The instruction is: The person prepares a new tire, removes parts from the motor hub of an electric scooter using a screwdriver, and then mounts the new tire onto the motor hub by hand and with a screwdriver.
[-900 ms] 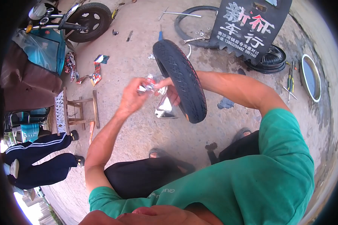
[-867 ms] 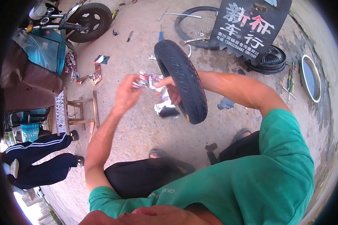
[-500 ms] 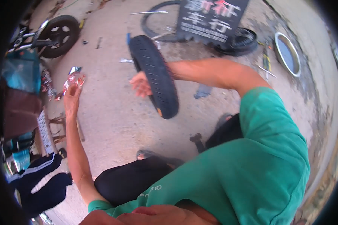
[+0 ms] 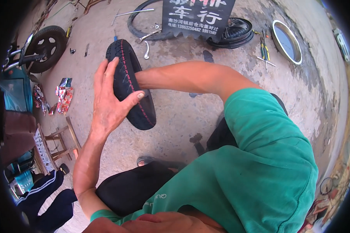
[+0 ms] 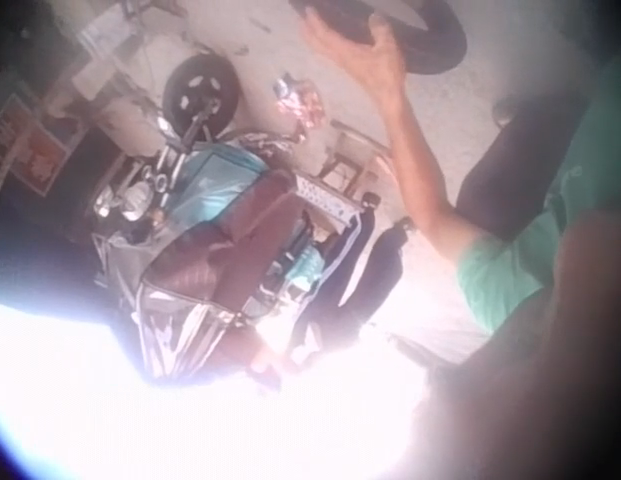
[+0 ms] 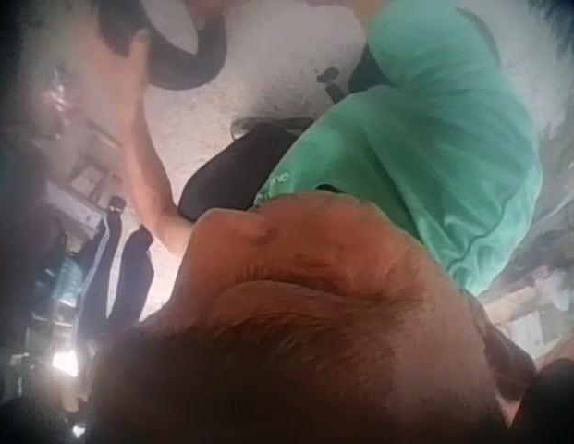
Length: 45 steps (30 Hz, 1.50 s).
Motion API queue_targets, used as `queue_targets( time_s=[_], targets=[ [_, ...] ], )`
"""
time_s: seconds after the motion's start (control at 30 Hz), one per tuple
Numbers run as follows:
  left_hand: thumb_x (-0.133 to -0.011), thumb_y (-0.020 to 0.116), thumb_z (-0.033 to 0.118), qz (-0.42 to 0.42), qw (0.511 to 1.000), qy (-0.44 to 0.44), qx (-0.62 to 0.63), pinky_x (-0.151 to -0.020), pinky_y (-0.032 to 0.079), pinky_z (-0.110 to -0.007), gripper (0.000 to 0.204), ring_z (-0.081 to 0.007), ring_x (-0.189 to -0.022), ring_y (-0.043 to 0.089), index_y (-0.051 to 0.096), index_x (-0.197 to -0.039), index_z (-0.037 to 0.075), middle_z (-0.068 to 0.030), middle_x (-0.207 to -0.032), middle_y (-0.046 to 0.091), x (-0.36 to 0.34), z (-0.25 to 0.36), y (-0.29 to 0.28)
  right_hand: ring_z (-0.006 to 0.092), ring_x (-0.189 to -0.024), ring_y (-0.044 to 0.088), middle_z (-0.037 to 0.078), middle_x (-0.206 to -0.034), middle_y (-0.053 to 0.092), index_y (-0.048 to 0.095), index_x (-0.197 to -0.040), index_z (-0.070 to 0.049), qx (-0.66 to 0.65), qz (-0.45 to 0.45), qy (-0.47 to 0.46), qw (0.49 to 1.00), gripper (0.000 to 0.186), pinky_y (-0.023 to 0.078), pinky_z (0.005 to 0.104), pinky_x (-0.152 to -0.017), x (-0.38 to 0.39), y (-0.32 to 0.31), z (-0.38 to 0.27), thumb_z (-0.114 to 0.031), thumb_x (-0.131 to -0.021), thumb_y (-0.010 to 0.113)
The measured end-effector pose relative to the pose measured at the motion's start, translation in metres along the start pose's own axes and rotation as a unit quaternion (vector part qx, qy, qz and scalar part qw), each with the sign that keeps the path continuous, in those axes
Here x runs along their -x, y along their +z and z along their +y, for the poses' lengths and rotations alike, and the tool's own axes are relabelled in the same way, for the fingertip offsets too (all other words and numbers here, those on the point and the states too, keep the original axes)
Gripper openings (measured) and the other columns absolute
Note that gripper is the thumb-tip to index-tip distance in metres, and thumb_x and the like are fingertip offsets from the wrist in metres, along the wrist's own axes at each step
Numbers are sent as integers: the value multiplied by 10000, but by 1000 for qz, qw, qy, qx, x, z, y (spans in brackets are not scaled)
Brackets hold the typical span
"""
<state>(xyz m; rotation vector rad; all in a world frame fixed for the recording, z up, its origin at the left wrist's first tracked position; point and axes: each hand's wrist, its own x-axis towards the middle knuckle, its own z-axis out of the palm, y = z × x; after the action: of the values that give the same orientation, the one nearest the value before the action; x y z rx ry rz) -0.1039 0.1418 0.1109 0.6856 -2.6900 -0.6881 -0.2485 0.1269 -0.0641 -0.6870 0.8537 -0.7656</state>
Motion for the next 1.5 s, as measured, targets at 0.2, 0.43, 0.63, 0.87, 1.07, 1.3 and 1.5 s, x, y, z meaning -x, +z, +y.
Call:
queue_targets(
  time_s=[0.2,0.43,0.63,0.87,1.07,1.3,1.5],
  targets=[
    [-781,729,82,27,998,-22,52,-1263,296,-454,850,-366,-1543,341,431,-1576,88,-216,-1659,331,-7,-45,3,247,-742,734,110,-815,746,740,-806,-28,433,158,61,885,316,590,384,-661,-9,-36,5,-342,-842,753],
    [-803,689,132,43,998,-27,40,-1277,247,-479,819,-377,-1558,302,423,-1575,76,-228,-1650,332,-8,-81,-7,342,-1136,712,187,-1182,728,659,-1283,-28,652,247,10,717,689,579,459,-938,8,-41,30,-524,-818,773],
    [-798,702,125,56,998,3,35,-1277,246,-479,811,-385,-1551,308,440,-1562,60,-231,-1636,349,-15,-73,2,345,-1255,647,198,-1344,662,400,-1567,-16,684,170,115,700,1080,552,438,-1005,-4,-13,43,-602,-772,838],
    [-793,698,109,47,998,11,44,-1266,269,-485,821,-396,-1537,319,430,-1567,59,-231,-1644,324,-18,-61,9,327,-1254,650,181,-1281,699,424,-1517,14,717,180,85,668,970,517,396,-1041,-17,-20,62,-454,-786,857],
    [-756,725,123,88,996,27,18,-1247,307,-506,836,-429,-1510,360,462,-1546,45,-269,-1609,379,-13,-74,13,344,-1186,688,199,-1202,722,552,-1358,-10,709,129,45,692,766,542,433,-1004,-19,-27,65,-411,-777,849],
    [-800,747,288,93,995,23,34,-1206,368,-541,818,-483,-1482,375,469,-1541,79,-285,-1630,326,-15,-58,19,360,-1111,713,193,-1133,741,589,-1327,-55,651,125,6,749,688,571,472,-941,-20,-25,44,-400,-781,827],
    [-799,762,254,122,990,-3,78,-1130,443,-577,819,-521,-1410,418,450,-1541,105,-283,-1628,302,-12,-63,25,347,-1062,725,175,-1094,761,526,-1421,-22,658,-79,27,749,792,575,457,-909,-70,9,-34,-424,-797,804]
  ],
)
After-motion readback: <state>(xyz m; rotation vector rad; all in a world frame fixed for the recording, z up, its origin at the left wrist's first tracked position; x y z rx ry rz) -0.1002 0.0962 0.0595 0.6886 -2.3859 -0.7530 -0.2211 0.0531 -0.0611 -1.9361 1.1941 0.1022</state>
